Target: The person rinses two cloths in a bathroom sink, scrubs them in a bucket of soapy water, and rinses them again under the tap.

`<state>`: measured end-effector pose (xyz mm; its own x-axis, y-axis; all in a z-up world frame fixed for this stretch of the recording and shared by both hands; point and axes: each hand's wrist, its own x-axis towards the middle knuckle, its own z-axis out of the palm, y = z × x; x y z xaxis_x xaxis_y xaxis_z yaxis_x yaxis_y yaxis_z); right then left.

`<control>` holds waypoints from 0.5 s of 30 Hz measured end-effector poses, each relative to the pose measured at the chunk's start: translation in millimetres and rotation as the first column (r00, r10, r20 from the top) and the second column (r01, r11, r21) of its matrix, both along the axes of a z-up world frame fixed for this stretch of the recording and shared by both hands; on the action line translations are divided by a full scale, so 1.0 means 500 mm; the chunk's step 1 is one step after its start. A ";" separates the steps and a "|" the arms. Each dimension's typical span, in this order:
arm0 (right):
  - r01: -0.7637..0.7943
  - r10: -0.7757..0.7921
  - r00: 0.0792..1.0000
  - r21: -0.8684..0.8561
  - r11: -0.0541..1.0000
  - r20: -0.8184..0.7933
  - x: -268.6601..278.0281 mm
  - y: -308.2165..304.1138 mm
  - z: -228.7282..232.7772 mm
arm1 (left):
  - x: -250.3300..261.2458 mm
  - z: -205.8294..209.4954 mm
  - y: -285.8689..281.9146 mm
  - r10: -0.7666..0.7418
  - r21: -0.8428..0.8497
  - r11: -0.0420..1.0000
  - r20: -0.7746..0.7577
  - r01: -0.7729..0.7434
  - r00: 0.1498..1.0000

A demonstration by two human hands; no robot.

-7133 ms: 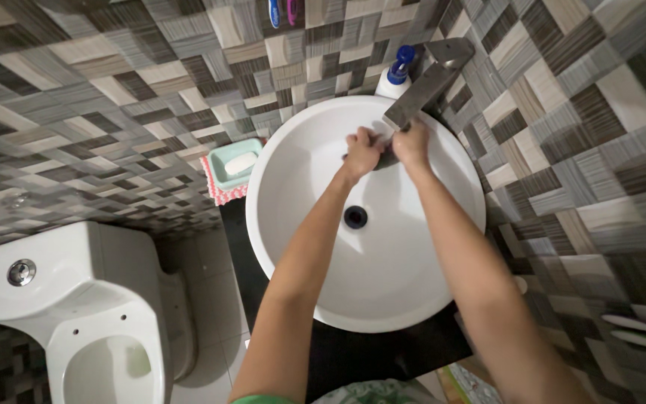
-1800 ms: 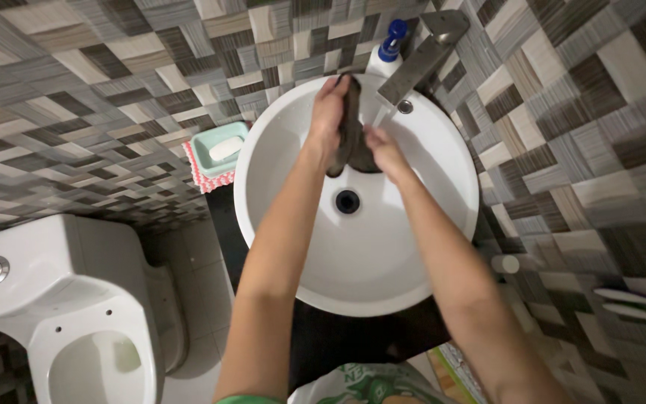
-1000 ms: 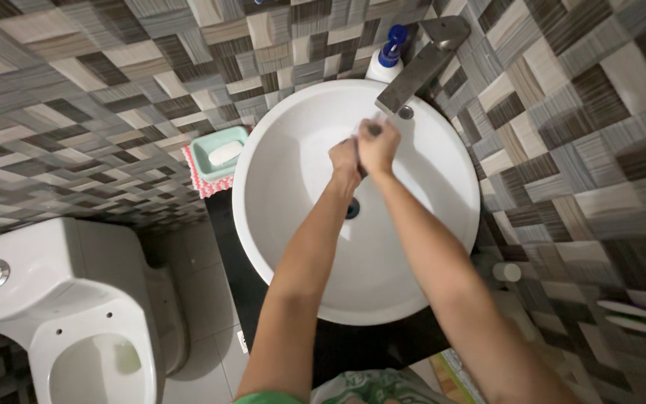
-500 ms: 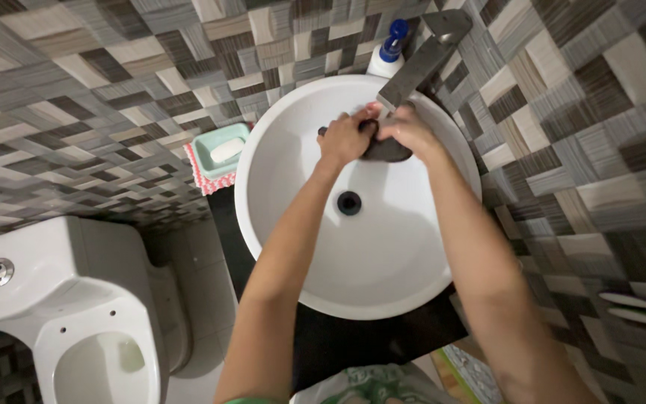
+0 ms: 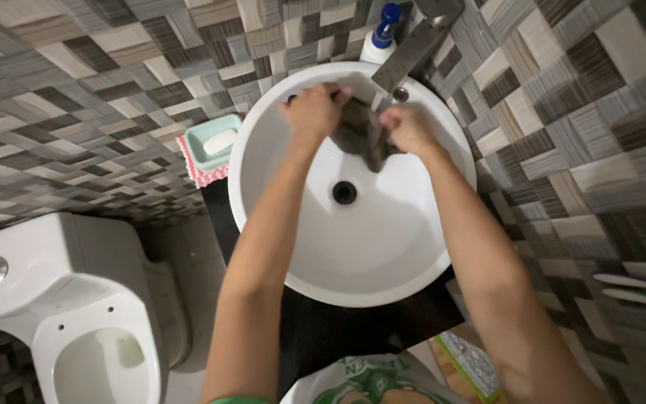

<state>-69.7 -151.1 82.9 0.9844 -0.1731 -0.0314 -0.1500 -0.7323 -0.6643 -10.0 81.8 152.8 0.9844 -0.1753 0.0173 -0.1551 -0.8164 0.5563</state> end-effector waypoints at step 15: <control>0.469 -0.136 0.883 0.851 0.237 -0.448 0.087 0.001 -0.057 | -0.020 -0.103 -0.092 -0.302 -0.214 0.932 -0.006 0.294 0.953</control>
